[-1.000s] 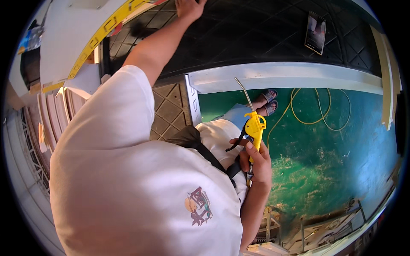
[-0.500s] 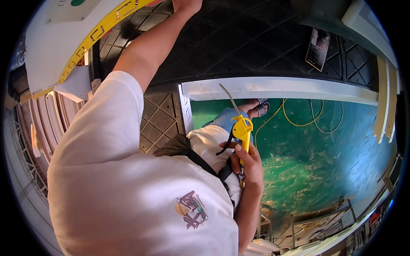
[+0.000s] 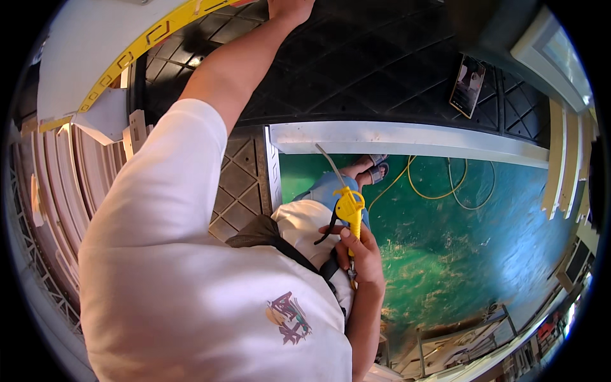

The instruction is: The person cleans wood strips using a blow gun, positioning each strip on a work surface and blowing off dust before moving them aside.

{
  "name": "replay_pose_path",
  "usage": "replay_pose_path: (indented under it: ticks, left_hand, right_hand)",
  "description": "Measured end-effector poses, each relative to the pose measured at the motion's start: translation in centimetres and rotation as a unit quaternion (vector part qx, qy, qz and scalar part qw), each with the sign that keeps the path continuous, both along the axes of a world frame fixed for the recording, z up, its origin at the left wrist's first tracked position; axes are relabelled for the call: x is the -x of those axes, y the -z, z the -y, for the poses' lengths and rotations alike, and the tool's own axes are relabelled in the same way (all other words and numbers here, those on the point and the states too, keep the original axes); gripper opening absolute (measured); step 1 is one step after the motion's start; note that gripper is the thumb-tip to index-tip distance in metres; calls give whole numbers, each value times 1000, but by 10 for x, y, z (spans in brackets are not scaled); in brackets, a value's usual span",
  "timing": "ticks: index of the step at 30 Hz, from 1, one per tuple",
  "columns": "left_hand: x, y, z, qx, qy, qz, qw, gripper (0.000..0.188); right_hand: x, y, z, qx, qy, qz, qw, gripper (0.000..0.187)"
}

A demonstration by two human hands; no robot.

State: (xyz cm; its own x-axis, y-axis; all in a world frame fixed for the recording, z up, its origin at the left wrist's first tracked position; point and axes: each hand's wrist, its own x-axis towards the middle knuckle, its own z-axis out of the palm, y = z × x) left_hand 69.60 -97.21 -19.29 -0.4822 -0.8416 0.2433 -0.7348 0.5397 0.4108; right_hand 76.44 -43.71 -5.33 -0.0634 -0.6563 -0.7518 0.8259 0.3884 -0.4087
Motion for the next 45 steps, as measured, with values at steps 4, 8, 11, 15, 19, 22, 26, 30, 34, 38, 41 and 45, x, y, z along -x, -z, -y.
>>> replay_pose_path:
  ticks: [4,8,11,15,19,22,26,30,34,38,41,45]
  left_hand:
    - [-15,3,10,-14,-17,46,999,75]
    - [-59,-12,-49,56,87,-71,992,81]
    - [-130,-52,-129,122,136,-82,980,70]
    - [-324,-114,-195,142,-59,18,988,64]
    - [-564,-114,-272,115,-438,156,878,76]
    - [-647,-119,-336,-75,-527,236,813,84]
    - [-675,-106,-393,-101,-512,140,841,80]
    - [-631,-93,-405,129,-434,110,885,76]
    - [-527,-93,-446,37,-325,98,940,71]
    - [-459,-58,-484,-50,-268,28,962,75]
    - [-447,-50,-492,-50,-175,28,983,78]
    - [-454,-60,-485,-58,-156,20,986,77]
  right_hand:
    - [-6,5,-31,16,-32,-4,999,44]
    - [-17,8,-38,59,-44,-10,997,47]
    - [-29,31,-56,176,-28,42,983,58]
    - [-27,34,-57,214,-11,96,972,66]
    - [-25,64,-63,229,-12,144,963,72]
    - [-25,80,-66,176,7,157,972,71]
    - [-28,81,-72,204,-50,169,963,65]
    - [-35,54,-54,174,-124,161,964,63]
    - [-50,23,-16,144,-282,123,941,54]
    - [-65,-19,26,198,-546,-192,791,41]
    - [-32,-39,59,175,-553,-361,730,43]
    - [24,-54,110,94,-465,-603,642,40]
